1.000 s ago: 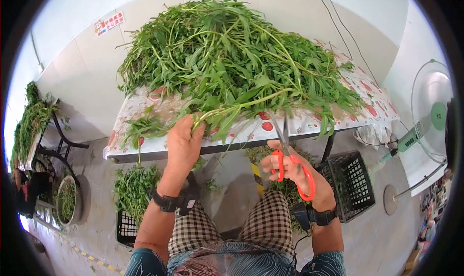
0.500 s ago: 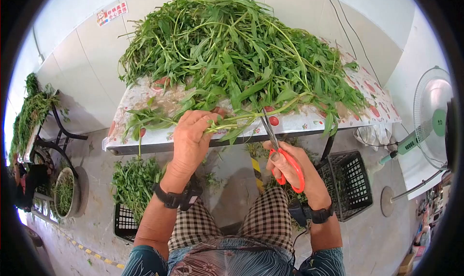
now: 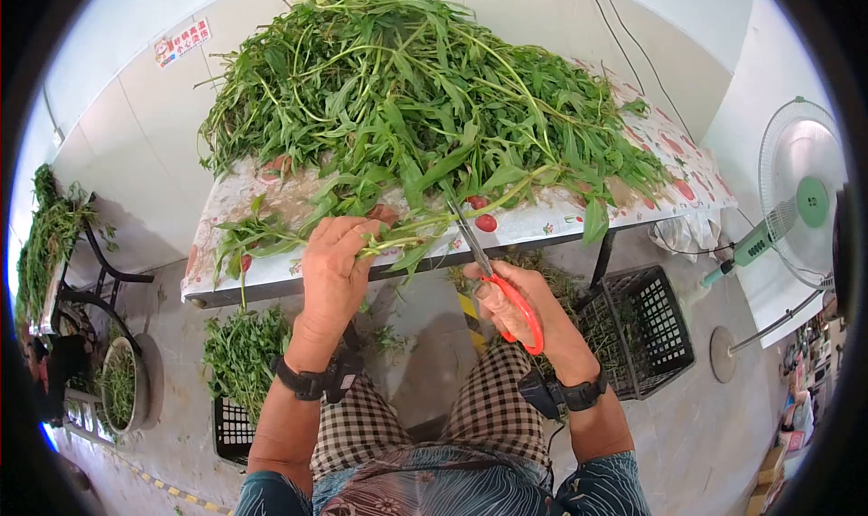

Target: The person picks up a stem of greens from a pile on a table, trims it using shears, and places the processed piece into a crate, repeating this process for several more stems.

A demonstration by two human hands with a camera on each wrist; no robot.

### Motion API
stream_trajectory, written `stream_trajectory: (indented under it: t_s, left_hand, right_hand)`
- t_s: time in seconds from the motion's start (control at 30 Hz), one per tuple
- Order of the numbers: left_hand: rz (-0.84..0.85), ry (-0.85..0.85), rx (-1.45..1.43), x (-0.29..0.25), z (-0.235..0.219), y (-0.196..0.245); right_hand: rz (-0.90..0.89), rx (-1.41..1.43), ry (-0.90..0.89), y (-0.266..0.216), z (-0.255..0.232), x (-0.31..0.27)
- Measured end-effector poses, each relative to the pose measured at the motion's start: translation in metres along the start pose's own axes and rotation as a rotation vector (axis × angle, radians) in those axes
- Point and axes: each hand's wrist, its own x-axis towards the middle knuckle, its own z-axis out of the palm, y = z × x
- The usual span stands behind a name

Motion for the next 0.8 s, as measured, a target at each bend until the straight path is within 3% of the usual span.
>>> stream_trajectory:
  t_s: [0.07,0.17,0.27,0.37,0.47,0.5,0.6,0.63,0.7,0.8]
  left_hand:
    - [-0.003,-0.009,0.001,0.0,0.0,0.001]
    - [-0.007,-0.024,0.011,0.001,-0.001,0.002]
    - [-0.017,-0.026,0.022,0.0,0.0,0.001]
    - [-0.001,0.013,0.018,-0.001,0.001,0.0]
    - [0.021,0.054,0.028,0.001,0.002,-0.001]
    - [0.026,0.046,0.035,0.0,0.003,-0.003]
    - [-0.062,-0.011,0.044,-0.003,-0.001,-0.002]
    - [-0.103,-0.033,0.043,-0.003,-0.003,-0.001]
    - [-0.206,0.069,-0.016,-0.004,-0.012,-0.002]
    - [-0.248,0.355,-0.172,-0.002,-0.042,-0.008]
  right_hand:
    - [0.042,0.024,-0.004,-0.006,-0.001,-0.002]
    - [-0.065,0.005,0.015,0.011,-0.001,0.001]
    - [-0.047,-0.042,-0.004,0.006,-0.003,-0.002]
    - [0.374,0.579,-0.089,0.016,-0.011,0.004]
    - [0.289,0.178,0.056,-0.007,-0.015,-0.012]
    - [0.296,0.484,0.032,-0.009,-0.03,-0.013]
    - [-0.175,0.265,0.335,0.0,-0.046,-0.005]
    - [-0.237,0.126,0.419,-0.006,-0.049,-0.005]
    - [-0.359,-0.159,0.584,-0.024,-0.054,-0.008]
    - [-0.356,-0.207,0.654,-0.029,-0.062,-0.004]
